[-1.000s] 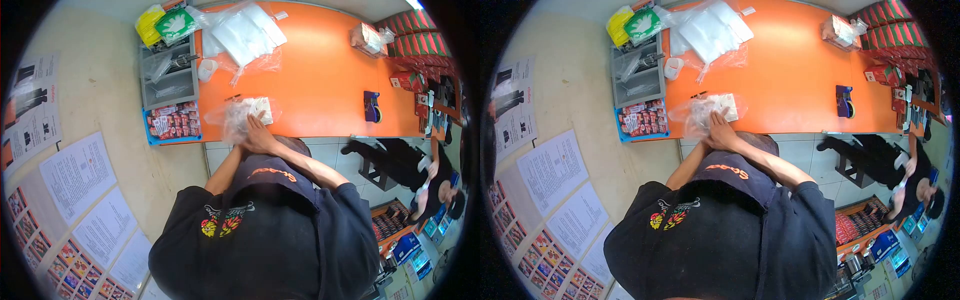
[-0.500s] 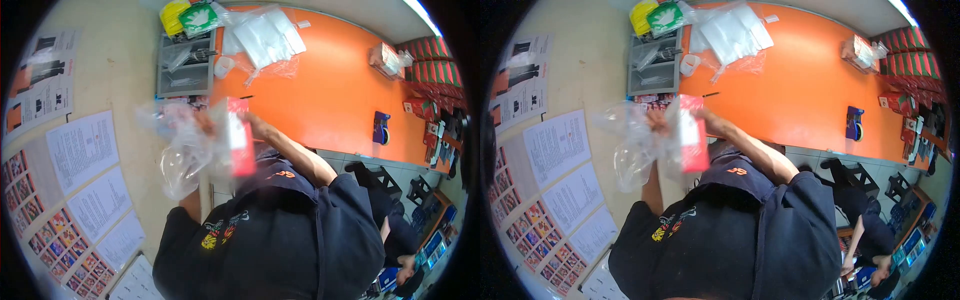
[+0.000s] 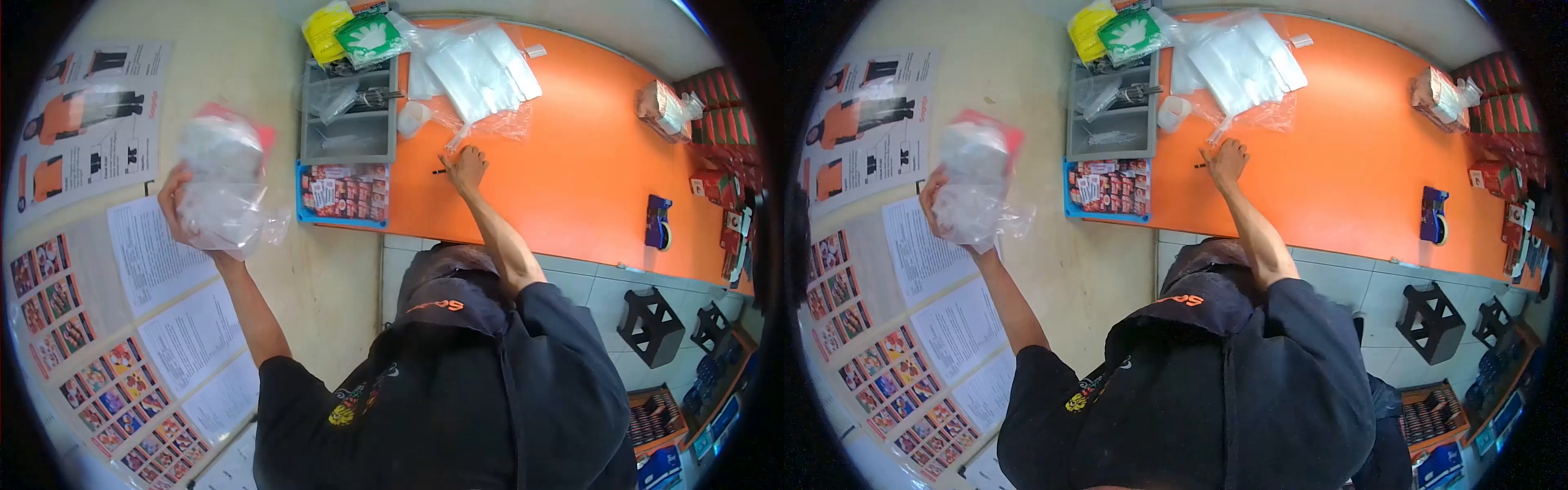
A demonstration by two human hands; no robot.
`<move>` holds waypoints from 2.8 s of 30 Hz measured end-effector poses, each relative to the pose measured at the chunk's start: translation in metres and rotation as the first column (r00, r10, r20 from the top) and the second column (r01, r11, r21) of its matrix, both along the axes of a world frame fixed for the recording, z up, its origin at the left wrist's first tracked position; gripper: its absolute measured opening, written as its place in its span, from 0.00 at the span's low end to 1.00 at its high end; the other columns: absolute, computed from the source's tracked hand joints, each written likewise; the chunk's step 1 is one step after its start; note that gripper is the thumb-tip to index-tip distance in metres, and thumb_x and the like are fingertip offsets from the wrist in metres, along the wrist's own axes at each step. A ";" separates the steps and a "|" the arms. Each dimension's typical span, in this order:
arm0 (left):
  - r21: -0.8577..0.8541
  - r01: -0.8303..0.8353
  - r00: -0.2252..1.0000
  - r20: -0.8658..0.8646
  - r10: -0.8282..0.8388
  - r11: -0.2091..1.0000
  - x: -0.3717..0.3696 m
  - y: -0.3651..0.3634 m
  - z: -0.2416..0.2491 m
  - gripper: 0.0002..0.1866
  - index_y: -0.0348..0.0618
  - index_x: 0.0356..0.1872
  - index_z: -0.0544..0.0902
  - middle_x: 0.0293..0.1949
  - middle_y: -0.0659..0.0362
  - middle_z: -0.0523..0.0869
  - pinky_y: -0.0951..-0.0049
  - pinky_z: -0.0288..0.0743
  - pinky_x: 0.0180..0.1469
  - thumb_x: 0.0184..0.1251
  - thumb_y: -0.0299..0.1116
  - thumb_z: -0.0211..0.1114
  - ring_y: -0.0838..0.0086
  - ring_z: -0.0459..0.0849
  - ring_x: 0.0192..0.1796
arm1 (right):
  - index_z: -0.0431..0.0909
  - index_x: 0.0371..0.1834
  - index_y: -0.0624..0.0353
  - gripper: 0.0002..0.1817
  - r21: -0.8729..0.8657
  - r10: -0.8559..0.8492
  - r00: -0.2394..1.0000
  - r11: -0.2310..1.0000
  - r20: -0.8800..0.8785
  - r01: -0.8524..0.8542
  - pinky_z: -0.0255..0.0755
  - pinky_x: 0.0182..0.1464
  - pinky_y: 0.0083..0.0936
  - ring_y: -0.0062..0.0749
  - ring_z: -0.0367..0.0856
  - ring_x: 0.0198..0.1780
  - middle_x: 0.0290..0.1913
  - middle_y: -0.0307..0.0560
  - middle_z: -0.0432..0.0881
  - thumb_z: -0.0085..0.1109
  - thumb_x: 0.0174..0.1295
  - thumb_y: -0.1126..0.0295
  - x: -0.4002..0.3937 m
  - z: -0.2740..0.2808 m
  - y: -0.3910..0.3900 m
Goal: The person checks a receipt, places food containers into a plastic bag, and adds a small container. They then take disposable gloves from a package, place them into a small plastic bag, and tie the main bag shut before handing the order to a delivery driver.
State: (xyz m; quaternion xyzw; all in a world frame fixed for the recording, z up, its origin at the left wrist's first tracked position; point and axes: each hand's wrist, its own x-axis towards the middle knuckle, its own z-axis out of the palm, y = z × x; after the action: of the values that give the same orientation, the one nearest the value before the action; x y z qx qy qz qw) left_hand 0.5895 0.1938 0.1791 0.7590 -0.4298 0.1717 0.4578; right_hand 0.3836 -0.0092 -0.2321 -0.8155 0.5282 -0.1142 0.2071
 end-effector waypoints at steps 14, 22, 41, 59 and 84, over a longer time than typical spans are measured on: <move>0.358 0.725 0.677 -0.531 -0.510 0.589 -0.048 -0.046 -0.175 0.46 0.45 0.72 0.57 0.52 0.48 0.81 0.63 0.73 0.59 0.46 0.21 0.65 0.57 0.80 0.54 | 0.79 0.46 0.66 0.14 0.439 -0.295 0.634 0.895 0.715 -0.079 0.76 0.35 0.25 0.27 0.84 0.31 0.29 0.48 0.85 0.65 0.62 0.69 -0.032 0.065 0.000; -0.191 0.774 -0.013 -0.958 -0.287 0.604 -0.085 -0.117 -0.287 0.32 0.39 0.68 0.64 0.49 0.50 0.83 0.64 0.75 0.57 0.64 0.41 0.61 0.62 0.81 0.54 | 0.64 0.64 0.56 0.29 0.046 0.320 0.685 0.887 0.654 -0.459 0.75 0.39 0.35 0.44 0.82 0.36 0.33 0.50 0.82 0.60 0.58 0.78 -0.070 0.158 -0.043; 0.584 0.693 0.692 -0.374 -0.617 0.423 -0.200 -0.213 -0.232 0.25 0.38 0.59 0.72 0.58 0.46 0.73 0.58 0.67 0.64 0.55 0.22 0.54 0.51 0.72 0.61 | 0.82 0.27 0.63 0.03 0.378 0.279 0.760 0.735 0.587 -0.562 0.77 0.34 0.36 0.47 0.83 0.29 0.26 0.55 0.81 0.67 0.52 0.75 -0.241 0.136 -0.017; 0.347 0.268 0.393 -0.891 0.226 0.899 -0.337 -0.180 -0.377 0.06 0.37 0.32 0.83 0.55 0.50 0.78 0.67 0.70 0.61 0.55 0.26 0.72 0.68 0.76 0.58 | 0.77 0.28 0.64 0.05 0.122 -0.144 0.776 0.989 0.614 0.086 0.72 0.28 0.31 0.40 0.78 0.28 0.27 0.48 0.78 0.66 0.50 0.80 -0.211 0.033 -0.022; 0.311 0.273 0.259 -0.935 0.241 0.910 -0.335 -0.202 -0.338 0.10 0.36 0.44 0.80 0.38 0.61 0.81 0.81 0.76 0.41 0.67 0.30 0.68 0.83 0.78 0.39 | 0.80 0.32 0.67 0.06 0.545 -0.478 0.676 0.828 0.561 0.133 0.71 0.33 0.19 0.23 0.79 0.31 0.31 0.44 0.82 0.68 0.55 0.80 -0.223 0.049 -0.017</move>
State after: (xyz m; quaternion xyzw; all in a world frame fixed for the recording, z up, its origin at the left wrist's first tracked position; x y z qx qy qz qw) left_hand 0.2544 -0.0080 -0.1587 0.7774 -0.0944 -0.4261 0.4530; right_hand 0.1609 -0.0261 -0.1828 -0.5393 0.5599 -0.3079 0.5486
